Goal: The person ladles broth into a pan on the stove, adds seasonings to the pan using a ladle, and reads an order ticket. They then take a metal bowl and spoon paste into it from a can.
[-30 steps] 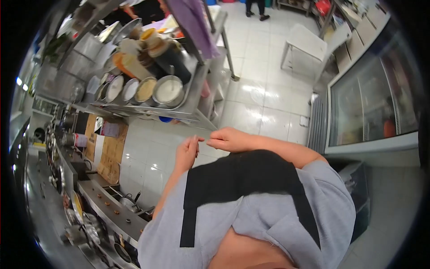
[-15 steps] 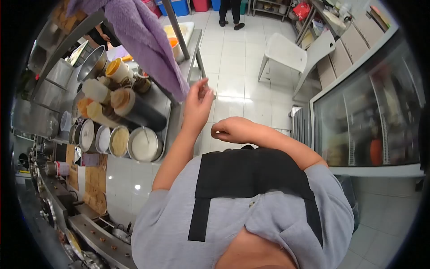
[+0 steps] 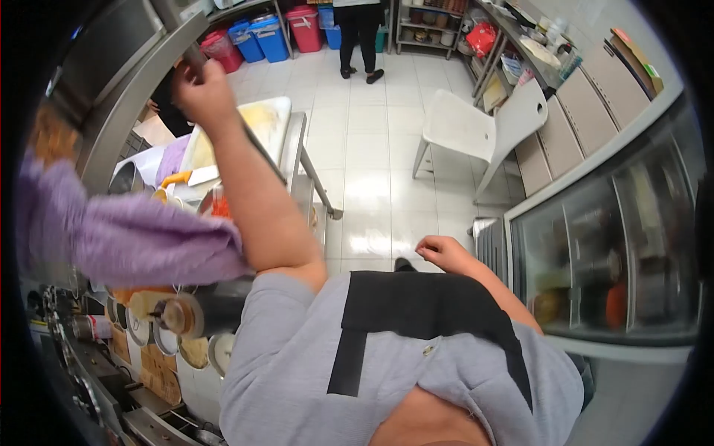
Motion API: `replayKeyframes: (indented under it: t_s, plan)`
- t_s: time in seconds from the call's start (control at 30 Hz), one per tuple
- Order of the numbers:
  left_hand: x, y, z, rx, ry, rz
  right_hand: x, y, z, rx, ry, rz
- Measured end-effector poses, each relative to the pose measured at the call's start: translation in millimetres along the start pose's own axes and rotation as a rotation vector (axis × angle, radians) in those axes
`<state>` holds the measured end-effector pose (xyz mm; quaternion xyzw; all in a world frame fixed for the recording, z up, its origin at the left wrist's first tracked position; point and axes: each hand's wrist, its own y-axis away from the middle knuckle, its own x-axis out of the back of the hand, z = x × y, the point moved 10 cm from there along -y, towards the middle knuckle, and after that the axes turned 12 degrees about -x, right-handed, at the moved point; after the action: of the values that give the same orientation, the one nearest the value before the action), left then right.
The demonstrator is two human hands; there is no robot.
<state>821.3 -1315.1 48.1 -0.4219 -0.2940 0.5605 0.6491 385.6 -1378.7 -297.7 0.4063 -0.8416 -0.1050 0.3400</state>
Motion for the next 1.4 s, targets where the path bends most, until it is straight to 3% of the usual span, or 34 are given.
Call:
replayKeyframes:
  t_s: [0.07, 0.1, 0.13, 0.2, 0.27, 0.33, 0.4, 0.47, 0.6, 0.67, 0.9, 0.97, 1.03, 1.2, 1.4]
  plan:
    - [2, -14, -15, -0.112, -0.055, 0.042, 22, -30, 17, 0.015, -0.066, -0.017]
    - [-2, -13, -22, -0.003, 0.035, 0.069, 36, -51, 14, 0.016, -0.136, -0.03]
    - [-8, -19, -12, -0.139, -0.16, -0.031, 47, -72, 7, 0.046, -0.142, -0.043]
    - [-19, -8, -27, 0.03, -0.147, -0.031, 66, -107, -15, 0.057, -0.096, -0.095]
    - [-11, -5, -29, -0.119, -0.389, 0.122, 85, -140, -53, 0.138, -0.031, -0.131]
    - [-9, -8, -20, -0.185, -0.443, 0.153, 92, -167, -98, 0.265, 0.107, -0.162]
    - [-19, -4, -24, 0.066, -0.206, 0.123, 87, -195, -131, 0.332, 0.123, -0.234]
    - [-19, -4, -25, 0.061, -0.191, 0.141, 81, -198, -182, 0.585, 0.119, -0.341]
    - [-21, 1, -40, 0.189, 0.084, 0.201, 84, -196, -250, 0.734, 0.108, -0.593]
    - [-31, 3, -50, 0.276, 0.299, 0.098, 88, -219, -260, 0.746, 0.112, -0.643]
    - [-43, -1, -48, 0.233, 0.526, -0.013, 95, -338, -269, 0.562, 0.213, -0.746]
    - [-42, -2, -51, 0.224, 0.551, -0.011, 95, -365, -272, 0.382, 0.098, -0.828]
    - [-48, -3, -52, 0.225, 0.651, -0.056, 89, -387, -278, 0.367, 0.047, -0.9]
    - [-49, -3, -53, 0.22, 0.645, -0.074, 79, -434, -304, 0.303, -0.106, -1.041]
    - [-41, 1, -54, 0.205, 0.386, 0.084, 61, -486, -347, 0.4, 0.075, -1.281]
